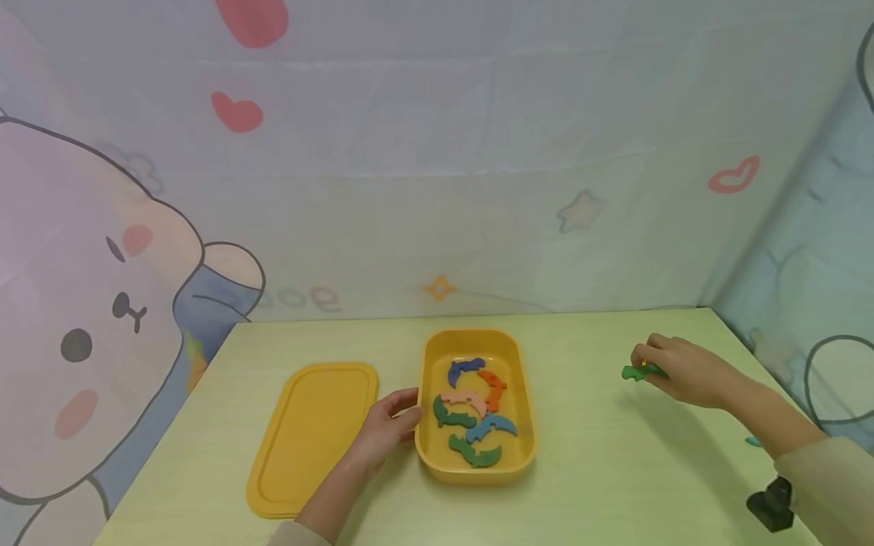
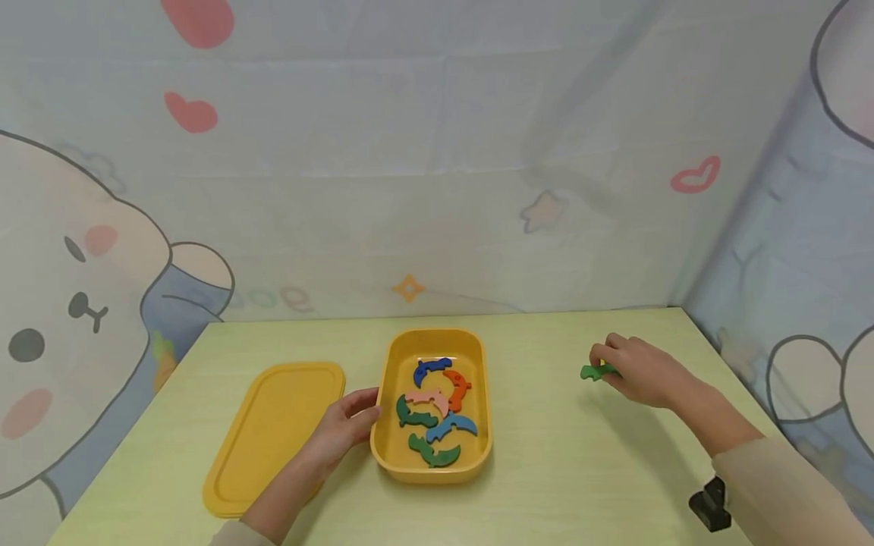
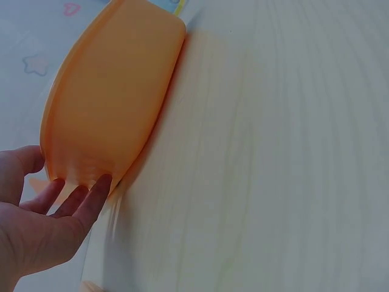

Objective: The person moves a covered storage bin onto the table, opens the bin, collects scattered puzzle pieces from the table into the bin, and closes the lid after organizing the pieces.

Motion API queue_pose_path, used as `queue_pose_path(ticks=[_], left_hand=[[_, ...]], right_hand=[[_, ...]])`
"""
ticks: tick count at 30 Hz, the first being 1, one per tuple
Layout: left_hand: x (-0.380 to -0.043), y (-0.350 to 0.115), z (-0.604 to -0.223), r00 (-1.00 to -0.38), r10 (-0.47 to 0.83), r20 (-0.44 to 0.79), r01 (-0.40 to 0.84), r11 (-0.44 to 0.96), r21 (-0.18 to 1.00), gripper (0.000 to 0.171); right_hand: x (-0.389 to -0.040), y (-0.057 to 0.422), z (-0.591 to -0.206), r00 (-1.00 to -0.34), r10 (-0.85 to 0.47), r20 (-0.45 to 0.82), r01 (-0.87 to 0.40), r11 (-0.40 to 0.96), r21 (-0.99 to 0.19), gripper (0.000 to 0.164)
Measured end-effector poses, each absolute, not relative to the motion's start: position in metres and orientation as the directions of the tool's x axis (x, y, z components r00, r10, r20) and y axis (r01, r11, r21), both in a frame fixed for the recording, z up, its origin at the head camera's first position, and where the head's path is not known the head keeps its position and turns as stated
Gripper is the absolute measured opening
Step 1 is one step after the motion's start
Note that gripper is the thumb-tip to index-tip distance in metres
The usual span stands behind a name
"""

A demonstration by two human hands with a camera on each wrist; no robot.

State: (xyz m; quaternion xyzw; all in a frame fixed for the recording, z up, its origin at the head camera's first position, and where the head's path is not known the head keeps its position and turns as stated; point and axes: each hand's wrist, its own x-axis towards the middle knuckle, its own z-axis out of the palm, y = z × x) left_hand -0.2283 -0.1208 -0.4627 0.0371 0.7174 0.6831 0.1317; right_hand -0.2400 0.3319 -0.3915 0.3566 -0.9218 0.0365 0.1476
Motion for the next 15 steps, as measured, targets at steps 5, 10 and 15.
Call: queue_pose_path(ticks=[5, 10, 15], left_hand=[[-0.229, -0.121, -0.463, -0.963, 0.227, -0.144, -0.130, 0.075, 0.989, 0.043], [-0.229, -0.121, -0.462, -0.964, 0.223, -0.142, -0.127, 0.079, 0.989, 0.042], [-0.228, -0.120, -0.461, -0.962, 0.228, -0.148, -0.133, 0.080, 0.988, 0.043]], right_hand=[[-0.243, 0.318, -0.382, -0.749, -0.623, 0.227, -0.639, 0.770, 0.006, 0.024], [-0.250, 0.300, -0.376, -0.772, -0.608, 0.185, -0.623, 0.782, -0.031, 0.019], [-0.258, 0.285, -0.376, -0.767, -0.615, 0.181, -0.632, 0.773, -0.053, 0.017]])
